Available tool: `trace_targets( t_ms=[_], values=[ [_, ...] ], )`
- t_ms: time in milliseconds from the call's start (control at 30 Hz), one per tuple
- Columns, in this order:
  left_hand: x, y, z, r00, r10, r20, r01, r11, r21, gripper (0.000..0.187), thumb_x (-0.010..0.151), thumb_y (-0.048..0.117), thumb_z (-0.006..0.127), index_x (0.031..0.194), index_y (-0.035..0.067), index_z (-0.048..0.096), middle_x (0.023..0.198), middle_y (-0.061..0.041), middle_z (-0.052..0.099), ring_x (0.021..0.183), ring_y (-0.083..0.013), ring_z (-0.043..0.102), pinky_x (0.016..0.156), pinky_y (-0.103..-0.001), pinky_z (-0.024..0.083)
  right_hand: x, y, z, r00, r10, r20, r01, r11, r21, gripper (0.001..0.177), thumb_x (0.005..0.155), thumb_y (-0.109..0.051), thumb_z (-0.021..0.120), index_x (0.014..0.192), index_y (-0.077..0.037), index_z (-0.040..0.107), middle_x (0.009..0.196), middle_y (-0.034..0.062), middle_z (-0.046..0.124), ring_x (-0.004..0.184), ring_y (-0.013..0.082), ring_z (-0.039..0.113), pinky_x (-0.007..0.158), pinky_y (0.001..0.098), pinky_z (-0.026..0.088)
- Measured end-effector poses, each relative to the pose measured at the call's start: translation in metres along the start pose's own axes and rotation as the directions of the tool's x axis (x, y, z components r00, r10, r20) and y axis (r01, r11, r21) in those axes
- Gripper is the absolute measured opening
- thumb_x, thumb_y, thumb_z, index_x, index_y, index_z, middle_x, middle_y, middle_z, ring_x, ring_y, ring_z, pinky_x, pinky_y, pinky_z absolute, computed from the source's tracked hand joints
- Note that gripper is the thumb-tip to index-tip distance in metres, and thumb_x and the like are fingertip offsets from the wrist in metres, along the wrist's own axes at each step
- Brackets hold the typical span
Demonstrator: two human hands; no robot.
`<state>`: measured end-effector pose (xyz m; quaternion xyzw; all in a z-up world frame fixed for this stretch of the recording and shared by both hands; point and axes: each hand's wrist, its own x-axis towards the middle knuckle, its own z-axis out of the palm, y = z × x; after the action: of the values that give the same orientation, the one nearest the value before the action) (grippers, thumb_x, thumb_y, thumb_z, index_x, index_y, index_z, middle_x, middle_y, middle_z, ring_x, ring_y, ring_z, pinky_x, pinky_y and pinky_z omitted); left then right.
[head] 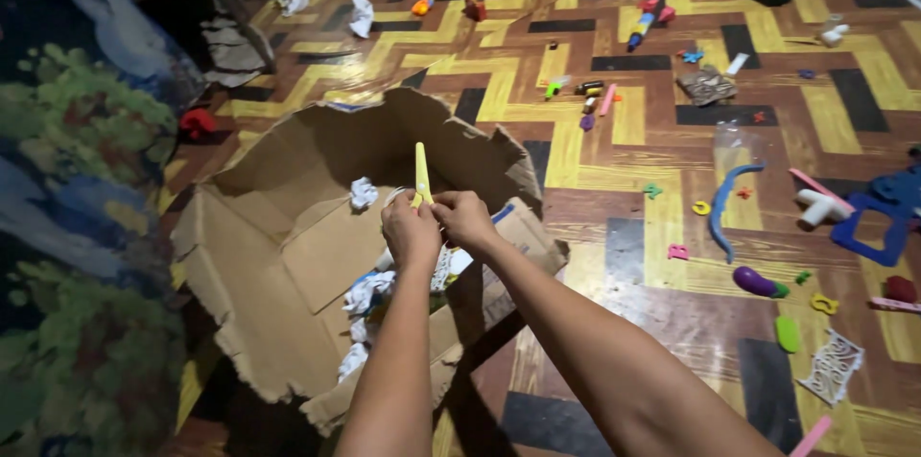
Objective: Picking up and organizing various small toys and items from the floor into a cardboard box.
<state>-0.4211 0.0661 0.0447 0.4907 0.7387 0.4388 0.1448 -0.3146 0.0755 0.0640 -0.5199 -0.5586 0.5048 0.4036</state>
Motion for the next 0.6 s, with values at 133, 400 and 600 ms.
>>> trace_targets(
  t_ms=[133,400,600],
  values=[
    [-0.002,-0.001,-0.022,0.993,-0.114,0.014,0.113,0.993,0.036,0.036,0.092,0.019,0.064,0.128,0.014,0.065,0.124,-0.019,0.059,0.114,-0.0376,0.061,0.099,-0.046,0.048,0.012,0.023,0.027,1.000,0.011,0.015,-0.011,1.000,0.018,0.029,0.094,-0.021,0.068,0.114,-0.002,0.076,0.078,0.0155,0.075,0.060,0.0200,0.068,0.054,0.0349,0.055],
    [0.003,-0.022,-0.023,0.987,-0.158,0.017,0.155,0.983,0.099,0.036,0.093,0.021,0.065,0.128,0.014,0.066,0.125,-0.020,0.059,0.116,-0.0385,0.060,0.100,-0.047,0.049,0.013,0.033,0.045,0.999,-0.033,-0.005,0.033,0.998,-0.045,0.028,0.092,-0.022,0.069,0.108,-0.001,0.077,0.083,0.0148,0.077,0.064,0.0183,0.073,0.060,0.0339,0.059],
    [-0.002,-0.002,-0.037,0.977,-0.142,-0.162,0.170,0.970,0.175,0.074,0.085,0.013,0.067,0.154,0.015,0.043,0.159,-0.024,0.024,0.143,-0.0480,0.030,0.098,-0.058,0.038,0.064,0.093,0.061,0.965,-0.260,0.032,0.255,0.906,-0.337,0.086,0.093,-0.041,0.078,0.160,-0.009,0.035,0.143,0.0431,0.033,0.127,0.0506,0.043,0.102,0.0472,0.044]
  ],
)
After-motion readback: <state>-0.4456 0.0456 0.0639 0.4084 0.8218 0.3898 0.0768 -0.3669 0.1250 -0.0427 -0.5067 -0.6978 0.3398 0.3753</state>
